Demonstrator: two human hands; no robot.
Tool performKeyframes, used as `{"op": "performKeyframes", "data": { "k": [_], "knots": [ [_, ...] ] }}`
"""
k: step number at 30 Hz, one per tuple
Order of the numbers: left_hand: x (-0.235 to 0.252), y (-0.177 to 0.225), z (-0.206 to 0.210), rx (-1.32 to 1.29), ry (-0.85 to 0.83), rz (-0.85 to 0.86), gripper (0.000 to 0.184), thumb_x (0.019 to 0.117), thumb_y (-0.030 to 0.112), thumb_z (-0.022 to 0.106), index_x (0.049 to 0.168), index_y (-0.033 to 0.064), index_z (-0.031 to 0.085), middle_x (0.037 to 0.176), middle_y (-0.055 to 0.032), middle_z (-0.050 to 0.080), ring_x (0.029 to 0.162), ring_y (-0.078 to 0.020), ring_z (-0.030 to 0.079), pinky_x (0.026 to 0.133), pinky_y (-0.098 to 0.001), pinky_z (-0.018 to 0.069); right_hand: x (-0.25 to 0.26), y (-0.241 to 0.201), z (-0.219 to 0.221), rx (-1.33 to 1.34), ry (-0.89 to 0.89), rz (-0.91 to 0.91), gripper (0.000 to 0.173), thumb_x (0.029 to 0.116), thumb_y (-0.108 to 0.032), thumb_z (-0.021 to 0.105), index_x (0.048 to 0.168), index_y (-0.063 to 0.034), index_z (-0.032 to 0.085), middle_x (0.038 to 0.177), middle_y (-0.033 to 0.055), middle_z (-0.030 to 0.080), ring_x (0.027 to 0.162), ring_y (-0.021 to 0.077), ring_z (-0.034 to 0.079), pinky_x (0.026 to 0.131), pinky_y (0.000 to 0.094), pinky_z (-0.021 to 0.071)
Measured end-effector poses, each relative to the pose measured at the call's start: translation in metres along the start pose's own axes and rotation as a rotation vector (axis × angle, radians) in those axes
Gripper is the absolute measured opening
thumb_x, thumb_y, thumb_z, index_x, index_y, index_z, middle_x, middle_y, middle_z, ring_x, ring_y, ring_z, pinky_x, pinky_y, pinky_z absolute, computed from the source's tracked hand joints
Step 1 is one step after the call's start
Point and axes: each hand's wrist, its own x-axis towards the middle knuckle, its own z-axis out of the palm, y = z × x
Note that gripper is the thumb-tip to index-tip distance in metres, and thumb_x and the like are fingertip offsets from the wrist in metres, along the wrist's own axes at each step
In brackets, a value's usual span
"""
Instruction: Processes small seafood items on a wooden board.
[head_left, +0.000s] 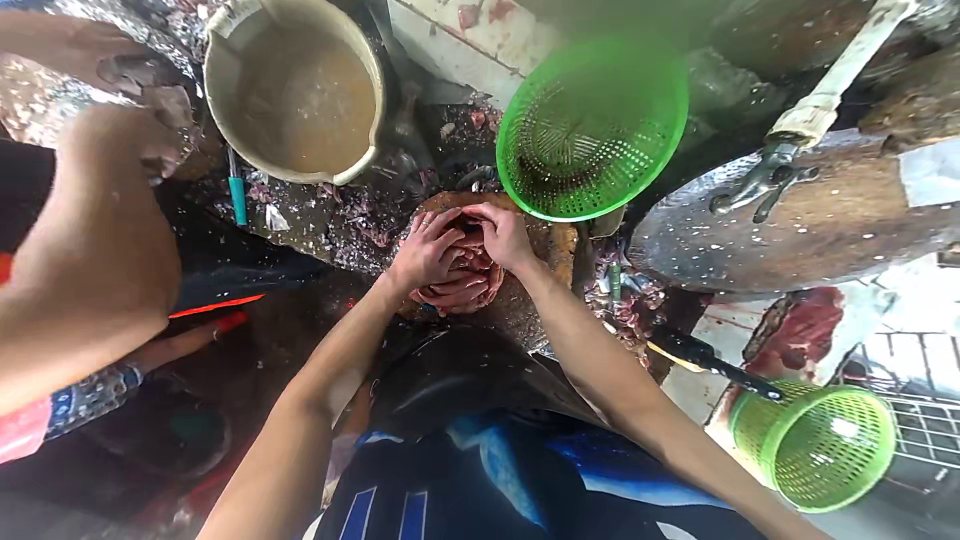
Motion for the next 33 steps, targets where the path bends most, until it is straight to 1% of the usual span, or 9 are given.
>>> {"op": "performKeyframes", "data": {
  "k": [4, 7, 11, 14, 19, 22, 25, 29, 33],
  "knots": [
    [0.008, -0.006, -0.005, -0.005, -0.089, 0.022, 0.026, 0.0982, 0.027, 0.065, 0.116, 0.0082, 0.070, 0.144, -0.0110, 0.061, 0.139, -0.0290, 0.052, 0.119, -0.0500, 0.0374, -0.013, 0.008, 0.008, -0.148, 0.102, -0.178, 0.035, 0.0986, 0.003, 0.050, 0.119, -0.0087, 0.076, 0.123, 0.0056, 0.075, 0.116, 0.0144, 0.070, 0.104, 0.0360, 0.0562],
    [0.013, -0.006, -0.008, 0.031, -0.110, -0.020, 0.038, 0.1004, 0.032, 0.063, 0.132, 0.0105, 0.064, 0.136, -0.0079, 0.066, 0.134, -0.0264, 0.057, 0.120, -0.0505, 0.0368, -0.018, 0.015, 0.010, -0.223, 0.187, -0.253, 0.033, 0.0953, 0.003, 0.052, 0.112, -0.0076, 0.078, 0.118, 0.0068, 0.076, 0.116, 0.0191, 0.069, 0.104, 0.0365, 0.0555],
    [0.025, -0.010, -0.008, 0.054, -0.060, -0.029, 0.031, 0.1047, 0.029, 0.057, 0.127, 0.0110, 0.069, 0.126, -0.0105, 0.070, 0.127, -0.0311, 0.061, 0.111, -0.0544, 0.0429, -0.029, -0.057, -0.019, -0.248, 0.017, -0.004, 0.030, 0.0994, 0.004, 0.051, 0.122, 0.0033, 0.070, 0.126, 0.0171, 0.070, 0.129, 0.0329, 0.059, 0.113, 0.0434, 0.0451],
    [0.037, -0.012, -0.006, 0.075, -0.045, -0.049, 0.027, 0.1060, 0.030, 0.055, 0.119, 0.0135, 0.072, 0.130, -0.0087, 0.068, 0.128, -0.0289, 0.059, 0.108, -0.0500, 0.0465, -0.021, 0.020, 0.004, -0.375, 0.197, -0.221, 0.027, 0.0944, -0.028, 0.066, 0.115, -0.0143, 0.077, 0.112, 0.0043, 0.075, 0.116, 0.0246, 0.064, 0.104, 0.0422, 0.0509],
    [0.044, -0.019, -0.005, 0.087, -0.125, -0.008, 0.032, 0.1036, 0.040, 0.058, 0.120, 0.0187, 0.074, 0.131, -0.0055, 0.066, 0.126, -0.0279, 0.057, 0.104, -0.0501, 0.0461, -0.017, 0.033, 0.002, -0.457, 0.090, -0.173, 0.044, 0.0902, -0.054, 0.070, 0.118, -0.0207, 0.076, 0.118, 0.0035, 0.069, 0.119, 0.0257, 0.059, 0.105, 0.0460, 0.0469],
    [0.045, -0.022, -0.003, 0.087, -0.144, 0.022, 0.036, 0.1001, 0.048, 0.061, 0.113, 0.0172, 0.076, 0.131, -0.0057, 0.065, 0.126, -0.0283, 0.057, 0.103, -0.0498, 0.0470, -0.015, 0.030, 0.001, -0.502, 0.040, -0.135, 0.032, 0.0929, -0.043, 0.067, 0.113, -0.0205, 0.077, 0.124, 0.0060, 0.067, 0.124, 0.0287, 0.056, 0.107, 0.0479, 0.0455],
    [0.045, -0.025, -0.007, 0.064, -0.142, 0.055, 0.045, 0.0950, 0.048, 0.068, 0.127, 0.0177, 0.071, 0.133, -0.0040, 0.066, 0.125, -0.0267, 0.058, 0.103, -0.0480, 0.0470, -0.012, 0.023, 0.000, -0.534, 0.010, -0.118, 0.027, 0.0960, -0.033, 0.062, 0.110, -0.0126, 0.074, 0.128, 0.0081, 0.065, 0.127, 0.0310, 0.055, 0.107, 0.0494, 0.0453],
    [0.048, -0.027, -0.012, 0.065, -0.152, 0.090, 0.031, 0.0966, 0.040, 0.068, 0.109, 0.0128, 0.076, 0.123, -0.0049, 0.071, 0.123, -0.0281, 0.060, 0.103, -0.0477, 0.0479, -0.011, 0.023, -0.004, -0.506, -0.053, -0.139, 0.037, 0.0938, -0.048, 0.065, 0.105, -0.0133, 0.073, 0.136, 0.0074, 0.060, 0.134, 0.0314, 0.049, 0.113, 0.0518, 0.0401],
    [0.054, -0.026, -0.013, 0.054, -0.181, 0.121, 0.025, 0.1013, 0.032, 0.063, 0.100, 0.0108, 0.076, 0.115, -0.0066, 0.071, 0.117, -0.0288, 0.061, 0.102, -0.0453, 0.0489, -0.008, 0.022, -0.006, -0.490, -0.072, -0.152, 0.027, 0.0977, -0.032, 0.059, 0.104, -0.0103, 0.072, 0.135, 0.0098, 0.060, 0.134, 0.0325, 0.048, 0.113, 0.0512, 0.0400]
  ]
}}
